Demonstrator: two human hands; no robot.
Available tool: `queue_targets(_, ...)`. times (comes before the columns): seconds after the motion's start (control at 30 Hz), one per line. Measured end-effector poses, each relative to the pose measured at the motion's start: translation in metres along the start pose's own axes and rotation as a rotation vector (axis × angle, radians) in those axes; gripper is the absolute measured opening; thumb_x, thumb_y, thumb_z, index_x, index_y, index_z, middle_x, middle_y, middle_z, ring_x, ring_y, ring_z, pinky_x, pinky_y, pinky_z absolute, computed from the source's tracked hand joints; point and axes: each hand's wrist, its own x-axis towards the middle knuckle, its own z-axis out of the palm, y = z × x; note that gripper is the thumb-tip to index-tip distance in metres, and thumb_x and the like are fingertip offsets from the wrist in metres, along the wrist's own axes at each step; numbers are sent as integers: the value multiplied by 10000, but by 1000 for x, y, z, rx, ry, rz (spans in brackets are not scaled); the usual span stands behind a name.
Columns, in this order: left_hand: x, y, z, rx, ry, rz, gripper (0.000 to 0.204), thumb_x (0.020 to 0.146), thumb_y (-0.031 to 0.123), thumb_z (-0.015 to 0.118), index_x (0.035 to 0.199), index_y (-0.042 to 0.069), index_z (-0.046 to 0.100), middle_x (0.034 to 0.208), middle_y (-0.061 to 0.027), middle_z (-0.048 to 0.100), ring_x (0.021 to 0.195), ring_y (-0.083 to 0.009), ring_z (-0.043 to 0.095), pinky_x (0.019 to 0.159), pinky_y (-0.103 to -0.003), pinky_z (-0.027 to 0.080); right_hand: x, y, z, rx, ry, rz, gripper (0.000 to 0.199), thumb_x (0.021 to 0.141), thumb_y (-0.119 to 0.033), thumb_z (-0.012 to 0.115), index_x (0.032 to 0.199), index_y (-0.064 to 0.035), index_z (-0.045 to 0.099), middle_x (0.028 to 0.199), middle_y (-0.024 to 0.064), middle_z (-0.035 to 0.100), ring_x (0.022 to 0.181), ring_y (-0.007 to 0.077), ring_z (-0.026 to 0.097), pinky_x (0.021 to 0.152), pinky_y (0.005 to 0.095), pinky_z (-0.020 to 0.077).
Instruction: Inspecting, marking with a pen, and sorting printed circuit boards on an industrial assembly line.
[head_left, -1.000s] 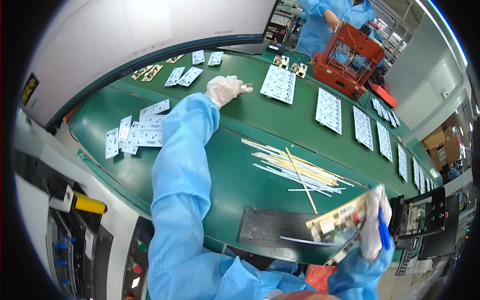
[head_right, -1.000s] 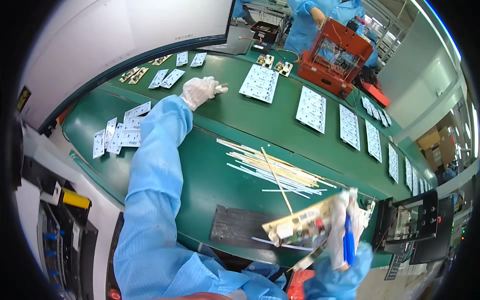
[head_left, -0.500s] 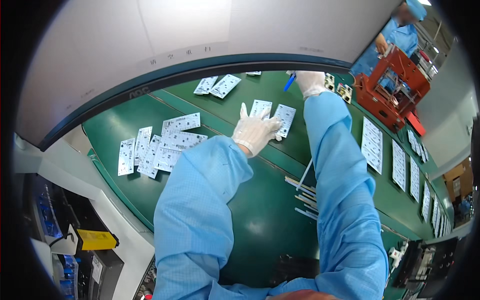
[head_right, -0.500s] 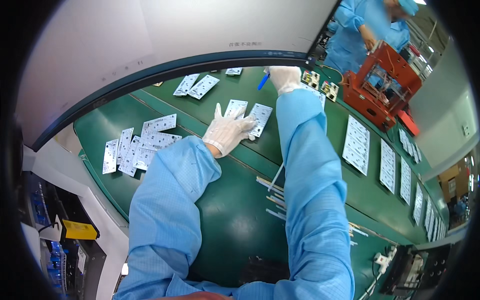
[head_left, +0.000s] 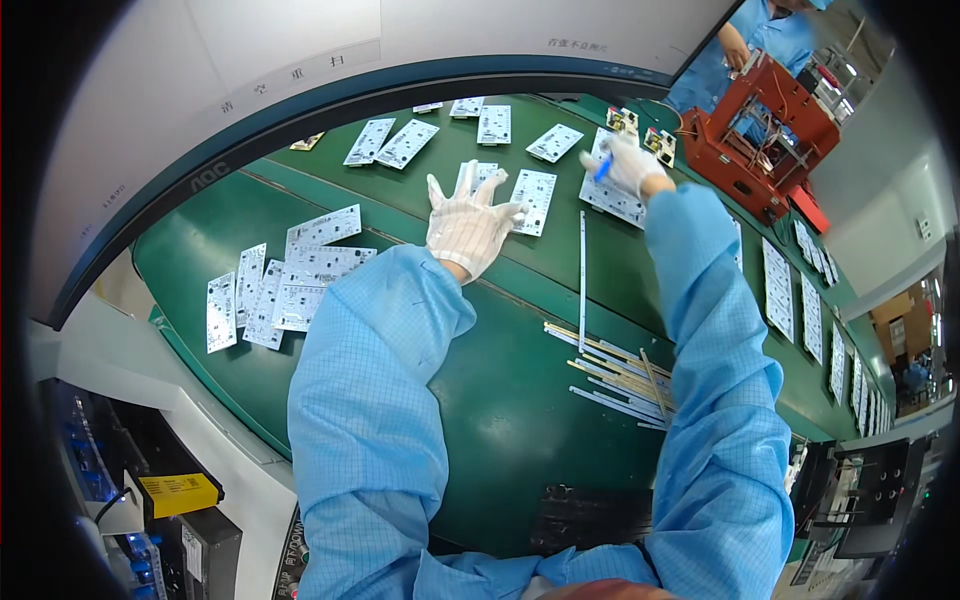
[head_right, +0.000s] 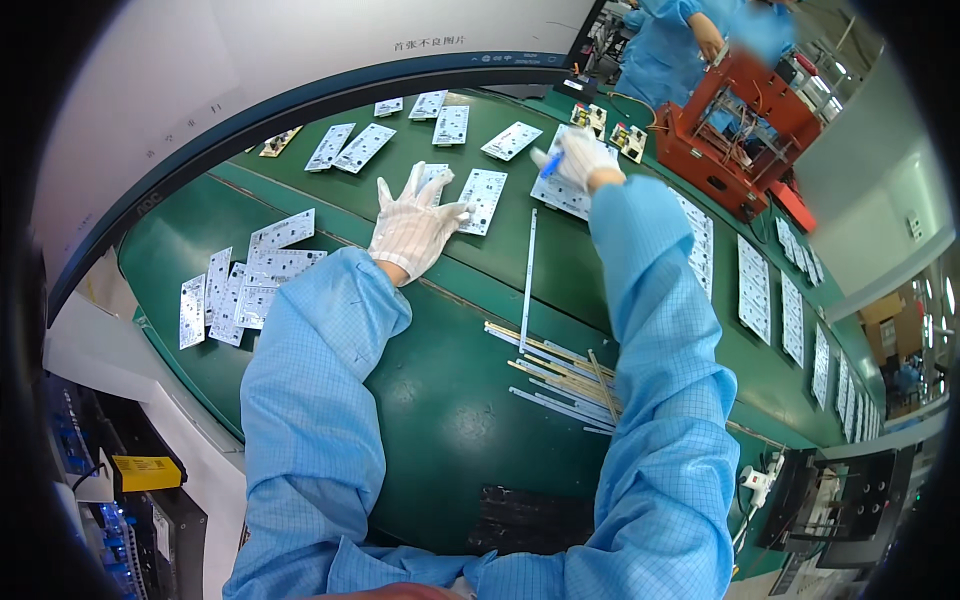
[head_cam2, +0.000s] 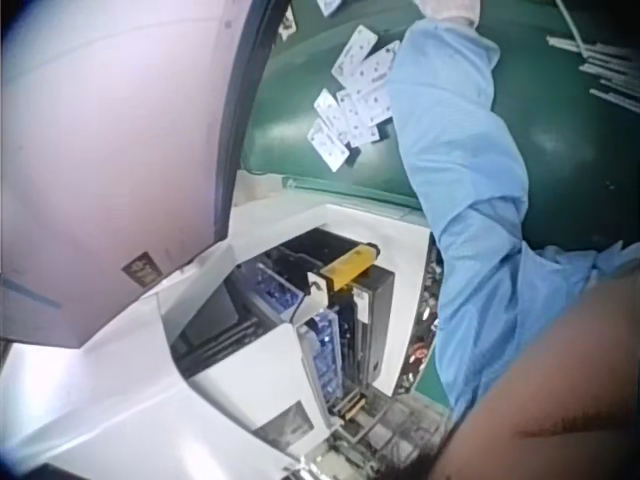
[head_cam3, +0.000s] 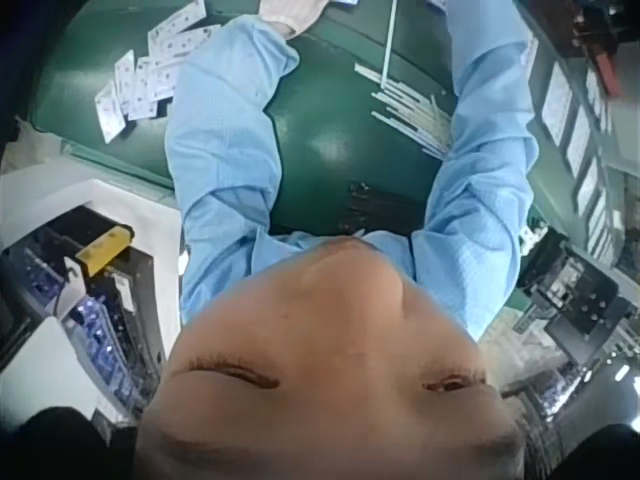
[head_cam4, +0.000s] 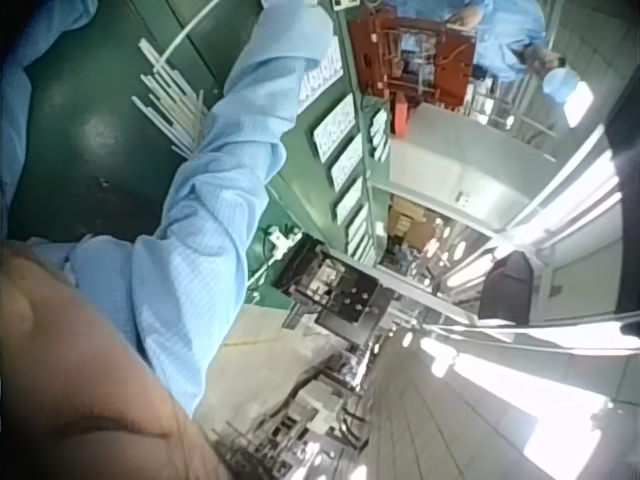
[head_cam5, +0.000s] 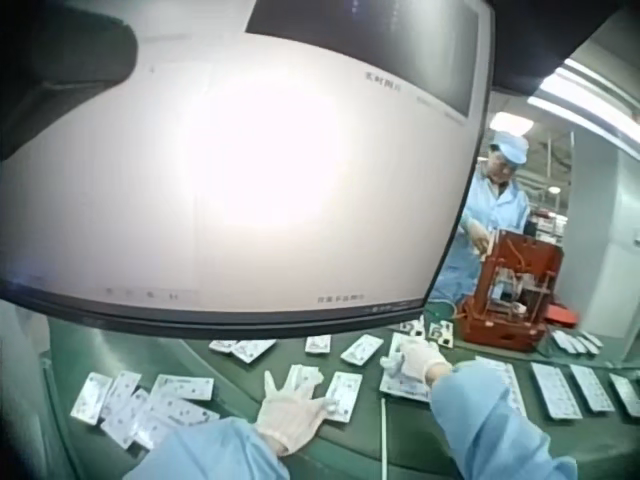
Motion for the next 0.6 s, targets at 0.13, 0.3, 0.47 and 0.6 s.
queue_targets(0.13,3,14,-27,-197,437,57,152,843,200,647,988,156,652,1259,-98,531,1217,-328,477,1012,-610,352,-39,23,35,62,41,93,588,851,-574,550,1045,-23,618,1025,236,640,977,400,616,884,429,479)
queue_targets(0.3,-7,101,-55,-495,230,237,288,856,302,610,1023,70,641,1024,-139,621,1001,-318,592,829,-403,505,-31,28,12,284,-97,236,533,866,-520,551,929,1,641,942,240,651,912,415,622,829,425,498)
queue_targets(0.47,-26,131,-25,-301,-350,53,361,893,159,503,1248,114,545,1131,-157,565,955,-302,615,793,-376,517,-64,47,-10,-102,-114,-358,676,787,-599,624,1169,-44,563,1141,192,587,1123,329,551,984,509,412)
queue_targets(0.6,-25,118,-16,-425,-220,14,421,854,45,470,1269,94,525,1136,-182,550,933,-329,614,819,-399,513,-78,68,10,96,-42,-312,658,721,-478,746,1230,-108,554,1160,183,586,1107,335,553,1015,483,393)
